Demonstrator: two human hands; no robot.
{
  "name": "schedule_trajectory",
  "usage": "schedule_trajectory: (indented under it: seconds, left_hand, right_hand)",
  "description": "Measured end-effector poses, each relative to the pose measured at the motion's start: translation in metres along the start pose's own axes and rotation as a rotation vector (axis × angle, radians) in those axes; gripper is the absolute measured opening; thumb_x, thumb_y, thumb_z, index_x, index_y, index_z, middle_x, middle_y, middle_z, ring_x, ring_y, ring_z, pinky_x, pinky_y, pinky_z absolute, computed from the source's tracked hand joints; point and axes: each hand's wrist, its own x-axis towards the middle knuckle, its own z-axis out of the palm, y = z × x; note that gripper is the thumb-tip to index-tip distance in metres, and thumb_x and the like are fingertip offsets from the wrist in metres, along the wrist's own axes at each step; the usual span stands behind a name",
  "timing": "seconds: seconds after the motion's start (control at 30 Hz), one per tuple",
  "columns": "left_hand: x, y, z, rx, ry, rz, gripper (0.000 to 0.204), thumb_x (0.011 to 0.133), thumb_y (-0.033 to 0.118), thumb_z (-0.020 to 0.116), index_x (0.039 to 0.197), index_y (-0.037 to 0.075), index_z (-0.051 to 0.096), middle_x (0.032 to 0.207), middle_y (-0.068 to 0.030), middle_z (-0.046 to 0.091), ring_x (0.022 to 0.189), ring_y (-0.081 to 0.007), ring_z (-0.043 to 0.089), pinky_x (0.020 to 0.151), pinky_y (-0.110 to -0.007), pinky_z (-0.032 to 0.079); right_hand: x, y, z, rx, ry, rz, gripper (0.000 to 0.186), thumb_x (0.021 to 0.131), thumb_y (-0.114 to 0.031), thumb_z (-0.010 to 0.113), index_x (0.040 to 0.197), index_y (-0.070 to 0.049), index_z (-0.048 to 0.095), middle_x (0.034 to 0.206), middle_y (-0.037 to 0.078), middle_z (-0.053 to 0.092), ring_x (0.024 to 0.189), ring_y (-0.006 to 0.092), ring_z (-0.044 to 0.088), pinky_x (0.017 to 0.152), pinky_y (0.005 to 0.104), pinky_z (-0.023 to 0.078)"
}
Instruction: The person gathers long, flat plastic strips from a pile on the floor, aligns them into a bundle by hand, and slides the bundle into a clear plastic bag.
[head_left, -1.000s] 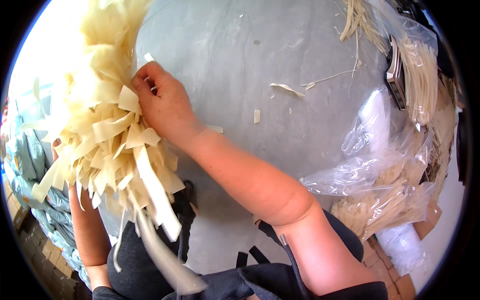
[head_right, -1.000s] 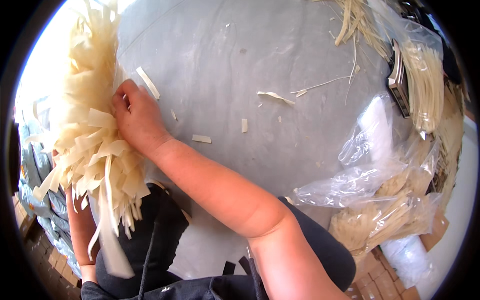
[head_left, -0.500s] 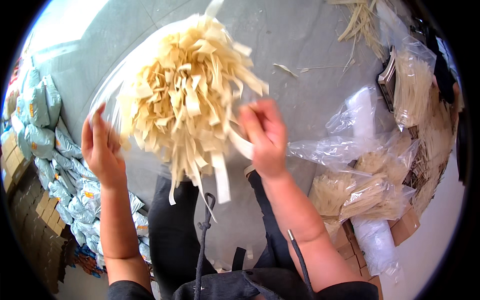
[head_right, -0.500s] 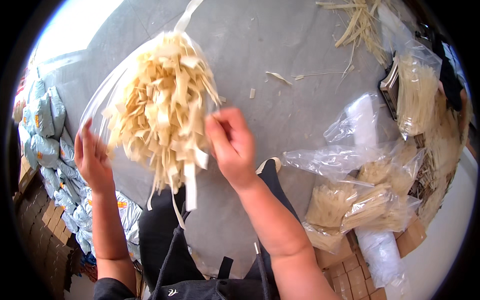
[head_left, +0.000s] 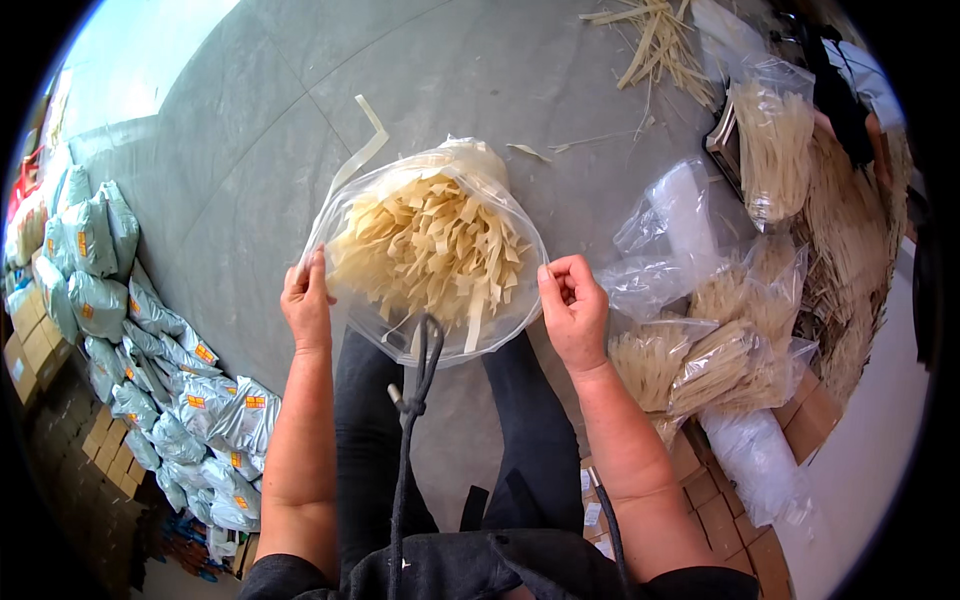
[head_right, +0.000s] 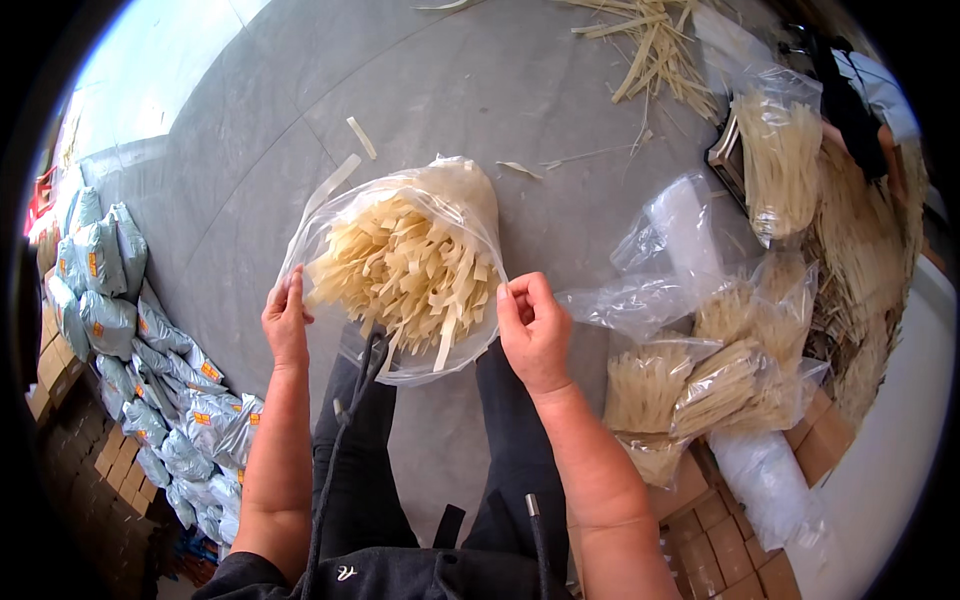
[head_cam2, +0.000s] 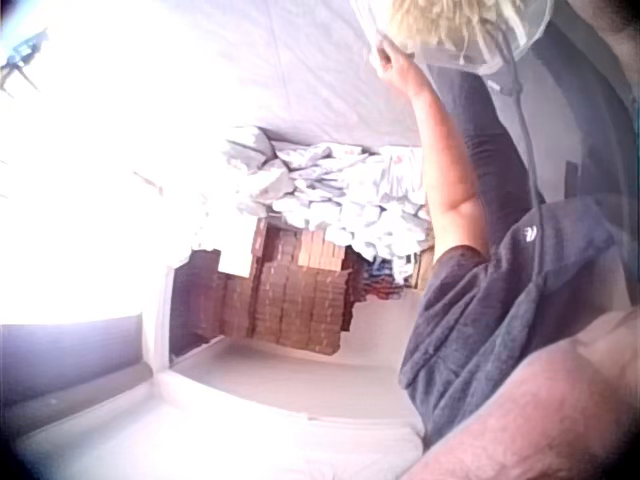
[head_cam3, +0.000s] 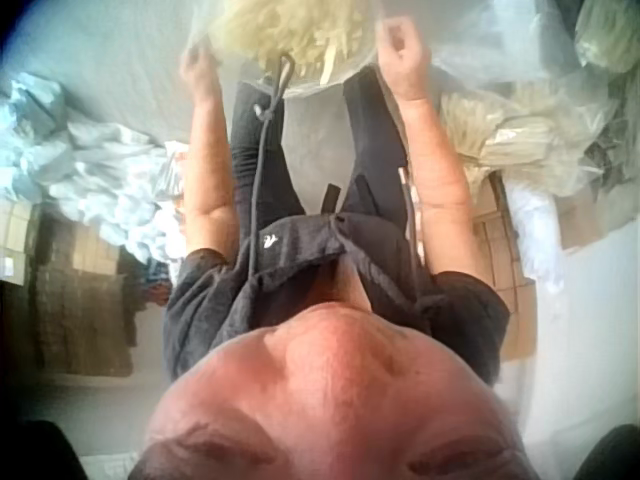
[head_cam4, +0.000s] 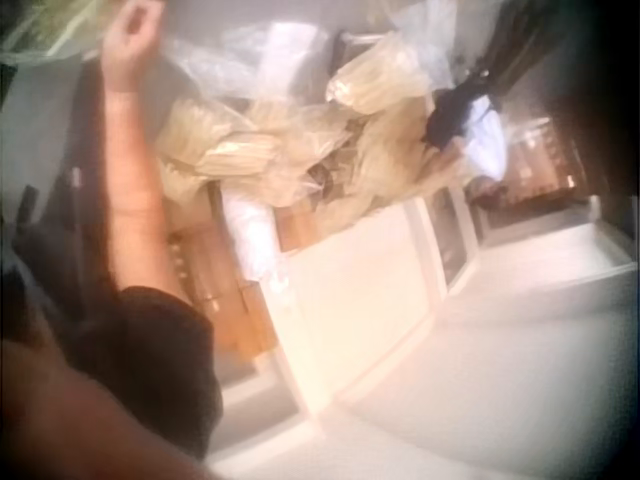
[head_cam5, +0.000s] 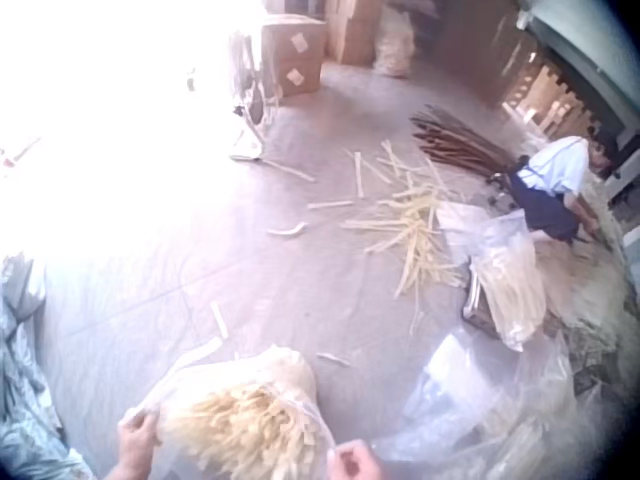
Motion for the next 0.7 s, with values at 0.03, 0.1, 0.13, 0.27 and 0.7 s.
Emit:
schedule_trajectory:
  seconds: [0.03, 0.1, 0.13, 0.27, 0.7]
  left_hand:
    - [-0.005, 0.002, 0.004, 0.113, -0.041, 0.133, 0.023, 0.096, 0.024, 0.063, 0.109, 0.007, 0.073, 0.071, 0.0055, 0.054, 0.057, -0.0017, 0.045, 0.047, -0.020, 0.039]
    - [-0.013, -0.007, 0.009, 0.339, -0.117, 0.398, 0.022, 0.096, 0.023, 0.063, 0.108, 0.009, 0.074, 0.071, 0.0067, 0.052, 0.057, -0.0010, 0.043, 0.047, -0.020, 0.039]
    - [-0.019, -0.004, 0.011, 0.379, -0.190, 0.464, 0.022, 0.097, 0.023, 0.062, 0.112, 0.010, 0.072, 0.070, 0.0080, 0.050, 0.056, -0.0008, 0.041, 0.045, -0.020, 0.039]
    - [-0.045, 0.023, 0.013, 0.059, -0.296, 0.056, 0.026, 0.099, 0.020, 0.057, 0.120, 0.005, 0.064, 0.068, 0.0087, 0.046, 0.053, 0.0003, 0.037, 0.040, -0.020, 0.033]
    - [-0.125, 0.047, 0.005, -0.104, -0.480, -0.164, 0.013, 0.098, 0.011, 0.056, 0.108, 0.003, 0.058, 0.061, 0.0047, 0.048, 0.046, -0.0025, 0.041, 0.042, -0.022, 0.036]
  right_hand:
    - [0.001, -0.004, -0.003, -0.033, 0.008, -0.005, 0.017, 0.092, -0.010, 0.063, 0.081, -0.003, 0.052, 0.061, 0.000, 0.054, 0.052, 0.0084, 0.047, 0.050, 0.0249, 0.037]
    - [0.004, 0.006, -0.009, -0.242, -0.016, -0.027, 0.020, 0.091, -0.010, 0.064, 0.078, -0.003, 0.051, 0.060, 0.006, 0.054, 0.050, 0.0167, 0.048, 0.049, 0.0282, 0.038]
    - [0.005, 0.008, -0.012, -0.348, -0.026, -0.036, 0.021, 0.090, -0.010, 0.064, 0.076, -0.003, 0.051, 0.059, 0.008, 0.054, 0.049, 0.0208, 0.048, 0.049, 0.0298, 0.039]
    - [0.000, -0.010, -0.025, -0.457, -0.061, -0.166, 0.023, 0.091, -0.009, 0.063, 0.074, -0.002, 0.049, 0.060, 0.012, 0.054, 0.050, 0.0280, 0.049, 0.049, 0.0331, 0.039]
    - [-0.045, -0.017, -0.044, -0.274, -0.009, -0.005, 0.026, 0.095, -0.009, 0.058, 0.072, -0.001, 0.048, 0.058, 0.004, 0.040, 0.054, 0.0100, 0.034, 0.049, 0.0294, 0.032]
